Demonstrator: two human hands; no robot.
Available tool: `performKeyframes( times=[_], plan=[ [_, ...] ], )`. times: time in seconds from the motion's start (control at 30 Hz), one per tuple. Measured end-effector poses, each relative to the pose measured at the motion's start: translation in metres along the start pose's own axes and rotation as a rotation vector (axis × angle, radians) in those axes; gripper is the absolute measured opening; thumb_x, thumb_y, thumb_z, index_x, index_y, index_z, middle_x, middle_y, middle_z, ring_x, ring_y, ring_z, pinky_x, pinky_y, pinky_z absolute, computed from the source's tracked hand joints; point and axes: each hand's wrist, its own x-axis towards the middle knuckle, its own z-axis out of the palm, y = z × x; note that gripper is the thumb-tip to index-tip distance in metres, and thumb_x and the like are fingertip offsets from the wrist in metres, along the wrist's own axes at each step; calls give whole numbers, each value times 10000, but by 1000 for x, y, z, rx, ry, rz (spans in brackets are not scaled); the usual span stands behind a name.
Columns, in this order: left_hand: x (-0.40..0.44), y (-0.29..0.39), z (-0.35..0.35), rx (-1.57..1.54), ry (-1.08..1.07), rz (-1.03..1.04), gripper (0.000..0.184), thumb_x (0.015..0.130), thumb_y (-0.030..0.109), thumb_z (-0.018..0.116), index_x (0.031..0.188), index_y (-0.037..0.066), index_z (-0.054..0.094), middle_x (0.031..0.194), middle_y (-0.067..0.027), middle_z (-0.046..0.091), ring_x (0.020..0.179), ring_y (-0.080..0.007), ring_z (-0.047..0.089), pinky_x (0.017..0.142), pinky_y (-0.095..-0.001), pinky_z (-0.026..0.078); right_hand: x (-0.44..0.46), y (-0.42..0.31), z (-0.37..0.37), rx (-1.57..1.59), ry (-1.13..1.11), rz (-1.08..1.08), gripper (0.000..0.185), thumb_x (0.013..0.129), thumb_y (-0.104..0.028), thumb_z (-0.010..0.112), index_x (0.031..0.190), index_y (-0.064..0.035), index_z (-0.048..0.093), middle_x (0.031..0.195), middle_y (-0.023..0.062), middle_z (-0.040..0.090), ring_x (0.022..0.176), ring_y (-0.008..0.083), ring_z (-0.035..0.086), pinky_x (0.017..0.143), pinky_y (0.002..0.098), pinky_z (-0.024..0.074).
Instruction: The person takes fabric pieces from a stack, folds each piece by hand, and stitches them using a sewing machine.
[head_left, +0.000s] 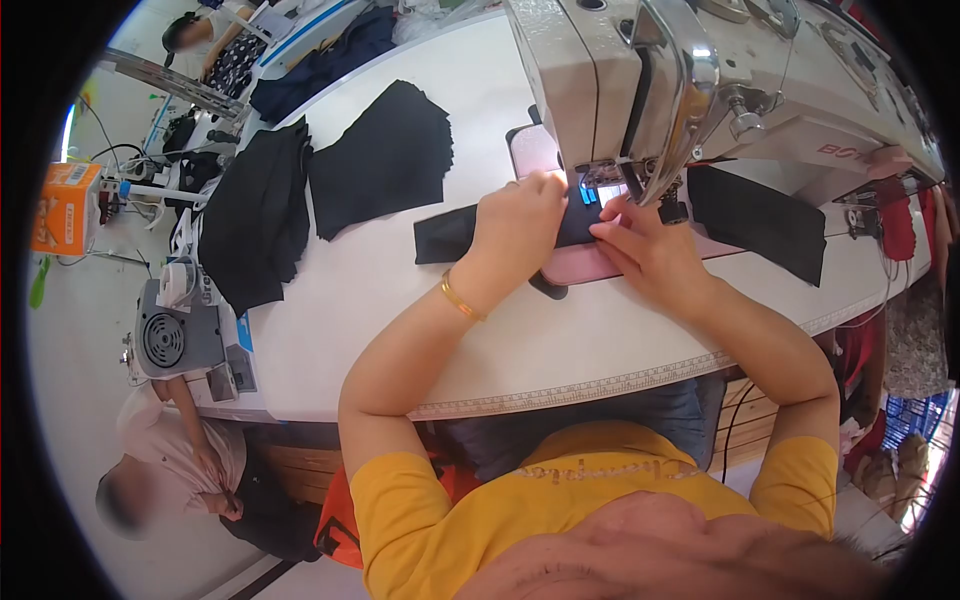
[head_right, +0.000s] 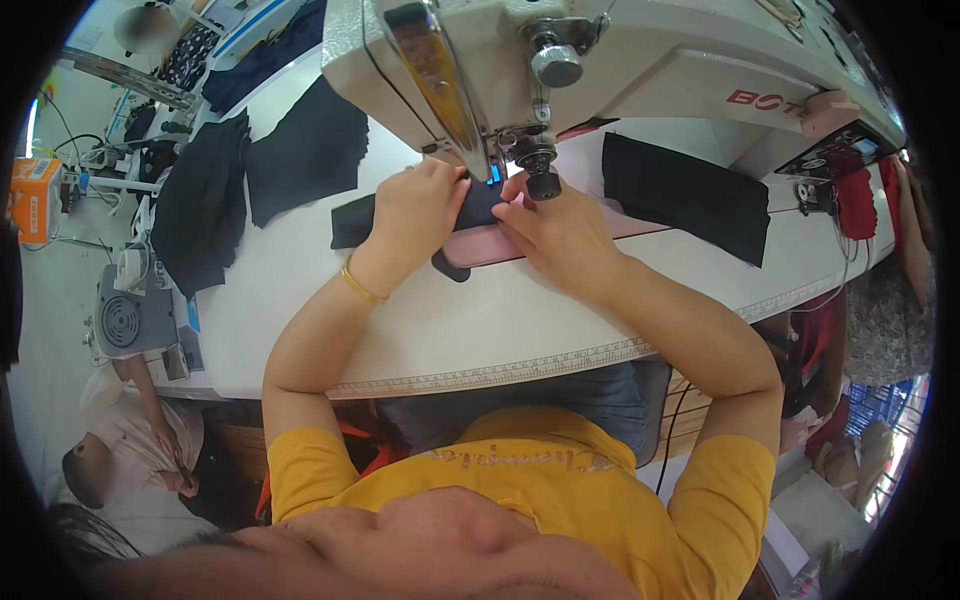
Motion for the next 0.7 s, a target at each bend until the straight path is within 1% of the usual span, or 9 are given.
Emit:
performKeyframes(
  times=[0.07,0.1,0.17,0.4,0.5,0.57,0.6,0.67,0.7],
  plan=[
    [-3,-3,-2,112,312,449,154,769,89,621,915,39,609,864,-109,629,877,-261,615,721,-370,509,-4,1,-4,36,15,-113,210,758,-33,708,966,-52,687,984,52,618,806,260,634,602,347,520],
    [-5,-3,-2,110,316,448,154,769,89,621,915,39,609,864,-109,629,877,-261,615,721,-370,509,-5,2,-5,33,13,-114,210,758,-33,708,966,-52,687,984,52,618,806,260,634,602,347,520],
    [-9,-4,0,-92,156,743,100,758,38,646,853,8,638,1000,-74,607,931,-241,597,780,-346,513,-7,5,-6,3,-17,-163,233,754,-25,700,985,-57,688,1018,47,628,826,261,633,585,330,518],
    [5,-25,4,-317,132,527,180,779,47,677,957,63,703,970,-87,633,878,-281,606,770,-358,506,2,5,-3,-109,41,-137,271,760,-79,708,1030,-72,680,1041,30,634,823,258,629,661,351,527],
    [9,-29,4,-270,164,491,205,764,51,695,967,76,710,949,-102,637,874,-289,606,757,-369,500,-2,5,-8,-147,35,-82,314,745,-103,721,1054,-80,674,1086,41,629,898,283,614,751,403,512],
    [11,-29,6,-289,167,468,172,781,71,685,949,77,722,880,-111,624,817,-301,598,716,-391,483,-14,-2,-25,-235,-42,-171,387,720,-109,731,1099,-84,658,1120,71,621,991,320,583,836,457,474],
    [11,-25,0,-293,160,467,157,787,78,682,938,73,721,849,-125,619,777,-314,588,696,-400,475,-16,-10,-45,-199,-19,-198,454,687,-117,743,1128,-78,643,1167,102,611,1108,356,538,921,498,420],
    [11,-24,-2,-314,143,496,142,793,84,679,928,68,720,818,-138,613,738,-327,578,675,-409,468,-33,-3,-76,-319,39,-99,468,691,-121,740,1145,-78,635,1203,105,596,1141,357,523,943,493,410],
    [11,-28,2,-305,135,371,137,795,77,668,921,50,715,788,-160,610,714,-348,568,667,-418,463,-43,4,-90,-403,75,-33,482,695,-125,738,1161,-78,626,1239,108,582,1175,359,509,964,489,399]
  ],
)
